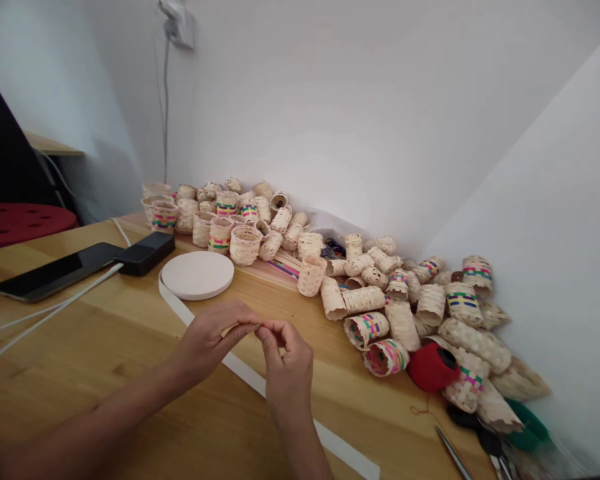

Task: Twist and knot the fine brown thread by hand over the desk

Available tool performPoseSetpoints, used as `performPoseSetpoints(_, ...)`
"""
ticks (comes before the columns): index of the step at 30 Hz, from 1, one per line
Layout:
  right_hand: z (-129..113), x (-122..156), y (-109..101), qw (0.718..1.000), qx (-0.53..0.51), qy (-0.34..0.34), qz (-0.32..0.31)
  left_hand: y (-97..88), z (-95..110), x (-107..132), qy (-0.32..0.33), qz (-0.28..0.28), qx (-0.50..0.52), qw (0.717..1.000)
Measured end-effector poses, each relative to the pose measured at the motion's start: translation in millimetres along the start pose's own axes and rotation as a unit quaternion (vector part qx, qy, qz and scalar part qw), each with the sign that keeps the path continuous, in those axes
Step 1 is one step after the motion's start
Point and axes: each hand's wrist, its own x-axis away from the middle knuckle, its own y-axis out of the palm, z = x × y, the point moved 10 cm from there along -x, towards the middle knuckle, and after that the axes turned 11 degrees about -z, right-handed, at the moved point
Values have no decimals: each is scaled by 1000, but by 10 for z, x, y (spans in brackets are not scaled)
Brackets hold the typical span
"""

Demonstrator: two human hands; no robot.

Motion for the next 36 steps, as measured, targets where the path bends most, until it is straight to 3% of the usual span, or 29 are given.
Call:
performPoseSetpoints(13, -49, -1, -8, 1000, 4, -13, 7, -3, -172, -8, -64, 6, 54, 996)
performPoseSetpoints(19, 3, 4, 1, 1000, -8, 4, 7, 26, -132, -11, -52, -11, 0, 999)
performPoseSetpoints(27, 144, -40, 127, 991, -131, 14, -34, 21, -251, 17, -98, 11, 1, 995)
performPoseSetpoints(36, 190, -29, 91, 981, -193, 11, 10, -6, -377, 35, -172, 25, 71, 982)
